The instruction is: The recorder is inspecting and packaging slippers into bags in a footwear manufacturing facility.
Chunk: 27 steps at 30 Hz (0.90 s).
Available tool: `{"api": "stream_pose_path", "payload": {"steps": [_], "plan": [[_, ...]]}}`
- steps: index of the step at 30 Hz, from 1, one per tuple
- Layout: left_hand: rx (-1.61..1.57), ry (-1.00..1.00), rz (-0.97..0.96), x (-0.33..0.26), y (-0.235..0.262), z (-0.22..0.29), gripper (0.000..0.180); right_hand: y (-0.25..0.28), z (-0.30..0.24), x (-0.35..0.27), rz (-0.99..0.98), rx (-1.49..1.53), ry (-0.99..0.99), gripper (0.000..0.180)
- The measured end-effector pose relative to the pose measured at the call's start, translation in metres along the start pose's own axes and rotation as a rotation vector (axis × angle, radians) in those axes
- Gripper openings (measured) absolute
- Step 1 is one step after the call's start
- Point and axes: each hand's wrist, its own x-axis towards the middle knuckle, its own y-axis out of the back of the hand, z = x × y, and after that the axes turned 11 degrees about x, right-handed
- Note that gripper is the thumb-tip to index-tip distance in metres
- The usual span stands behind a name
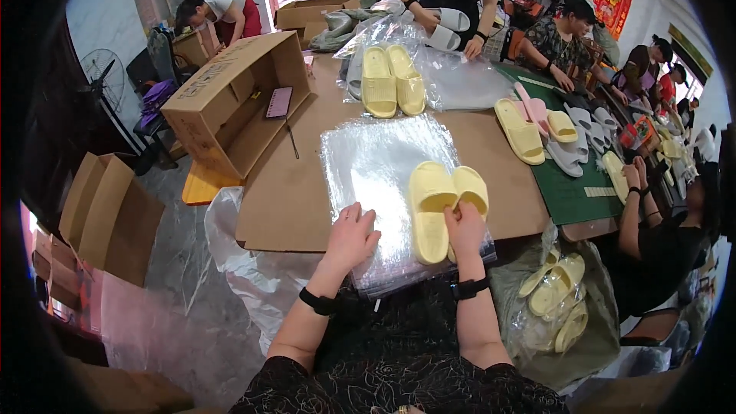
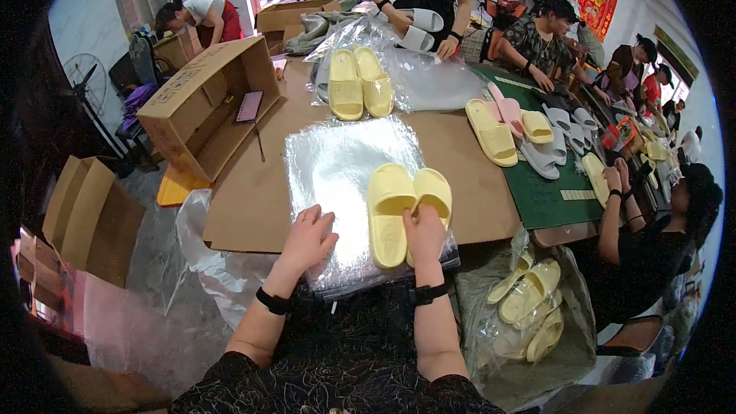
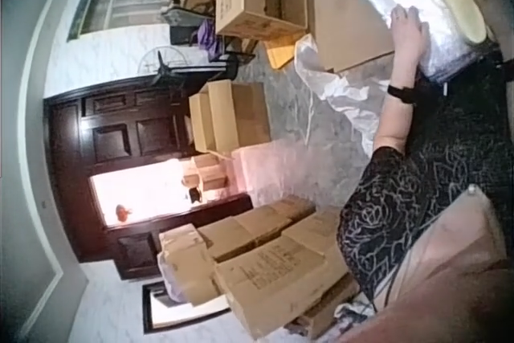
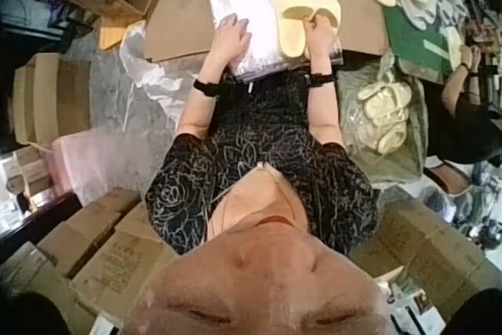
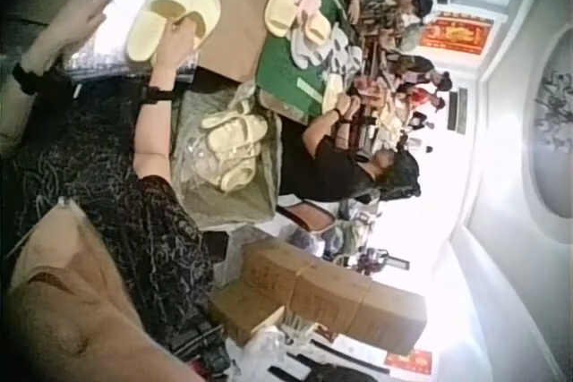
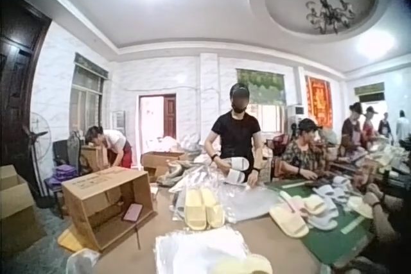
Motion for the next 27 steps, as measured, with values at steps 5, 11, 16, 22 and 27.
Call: {"api": "stream_pose_path", "payload": {"steps": [5, 11, 16, 22, 27], "plan": [[0.128, -0.065, 0.066, 0.004, 0.008, 0.008, 0.047, 0.045, 0.024, -0.008, 0.276, 0.219, -0.017, 0.022], [-0.084, -0.285, -0.051, 0.008, 0.016, 0.035, 0.044, 0.104, 0.036, -0.025, 0.352, 0.406, -0.052, 0.018], [-0.046, -0.258, -0.059, 0.011, 0.001, 0.030, 0.037, 0.115, 0.040, -0.044, 0.367, 0.399, 0.010, 0.017], [-0.325, -0.018, 0.023, 0.023, -0.007, 0.018, 0.024, 0.126, 0.015, -0.055, 0.257, 0.329, -0.007, 0.015], [-0.475, 0.159, 0.044, 0.032, 0.006, 0.029, 0.025, 0.121, -0.047, -0.061, 0.053, 0.394, 0.092, 0.014]]}}
